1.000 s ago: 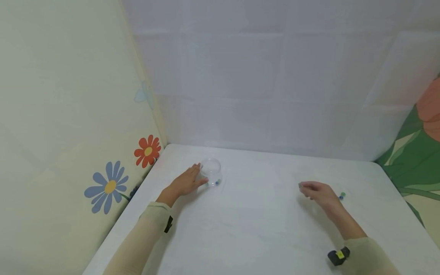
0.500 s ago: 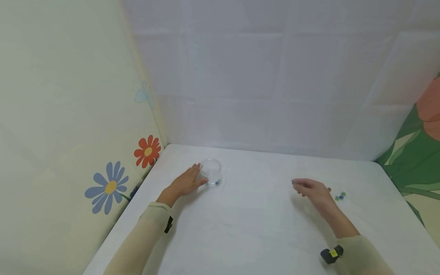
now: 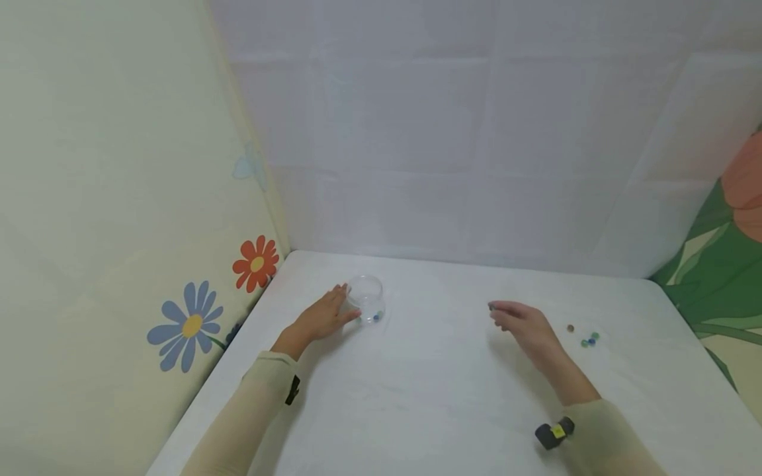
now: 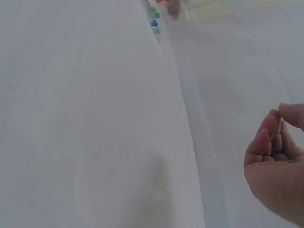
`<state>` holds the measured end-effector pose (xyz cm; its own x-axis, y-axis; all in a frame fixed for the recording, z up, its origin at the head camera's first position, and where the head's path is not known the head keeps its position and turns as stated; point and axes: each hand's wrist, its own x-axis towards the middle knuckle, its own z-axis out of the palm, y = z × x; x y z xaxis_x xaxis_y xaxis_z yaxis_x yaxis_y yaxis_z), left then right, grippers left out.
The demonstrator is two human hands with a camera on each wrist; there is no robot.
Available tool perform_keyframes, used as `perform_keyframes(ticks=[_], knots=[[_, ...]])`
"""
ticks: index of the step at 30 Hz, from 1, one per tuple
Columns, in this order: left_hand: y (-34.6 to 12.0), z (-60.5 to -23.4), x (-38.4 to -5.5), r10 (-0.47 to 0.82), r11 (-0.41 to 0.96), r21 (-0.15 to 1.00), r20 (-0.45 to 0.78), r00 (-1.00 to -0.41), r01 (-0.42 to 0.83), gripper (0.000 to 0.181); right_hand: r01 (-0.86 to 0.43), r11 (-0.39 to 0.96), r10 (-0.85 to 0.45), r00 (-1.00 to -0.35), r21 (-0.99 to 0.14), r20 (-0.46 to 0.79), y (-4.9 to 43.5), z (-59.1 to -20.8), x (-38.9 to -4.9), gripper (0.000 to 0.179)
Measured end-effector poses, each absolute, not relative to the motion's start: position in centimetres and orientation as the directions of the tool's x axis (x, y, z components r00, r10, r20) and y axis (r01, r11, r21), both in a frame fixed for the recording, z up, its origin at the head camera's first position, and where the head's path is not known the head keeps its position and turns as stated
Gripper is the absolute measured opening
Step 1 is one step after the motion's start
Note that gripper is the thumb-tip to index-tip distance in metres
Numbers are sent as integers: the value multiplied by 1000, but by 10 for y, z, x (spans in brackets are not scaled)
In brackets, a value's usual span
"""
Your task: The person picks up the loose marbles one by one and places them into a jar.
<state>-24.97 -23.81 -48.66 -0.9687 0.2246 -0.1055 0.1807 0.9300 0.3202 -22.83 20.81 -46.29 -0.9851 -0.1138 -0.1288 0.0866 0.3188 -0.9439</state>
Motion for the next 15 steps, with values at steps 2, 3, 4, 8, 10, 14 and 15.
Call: perform_keyframes(ticks=[2, 3, 4, 8, 10, 14, 15], knots=[[-238, -486, -250, 227, 930, 319, -104, -968, 183, 94, 74, 300, -126, -985, -951, -117, 204, -462, -229, 46], [-238, -486, -249, 227, 930, 318, -105, -968, 183, 95, 69, 294, -133, -985, -953, -112, 203, -462, -229, 45], [-238, -486, -249, 227, 930, 318, -106, -968, 183, 95, 59, 289, -140, -985, -955, -103, 201, -462, -229, 44], [-238, -484, -247, 224, 932, 314, -110, -968, 180, 95, 24, 282, -167, -983, -959, -73, 194, -461, -231, 42], [-237, -483, -247, 221, 932, 316, -112, -969, 176, 94, 15, 268, -180, -982, -963, -65, 191, -460, -232, 42], [-236, -482, -247, 219, 932, 319, -116, -969, 172, 94, 14, 233, -195, -979, -972, -61, 185, -459, -233, 41], [-236, -482, -247, 219, 932, 318, -116, -969, 173, 94, 9, 225, -202, -978, -974, -56, 183, -460, -233, 42]])
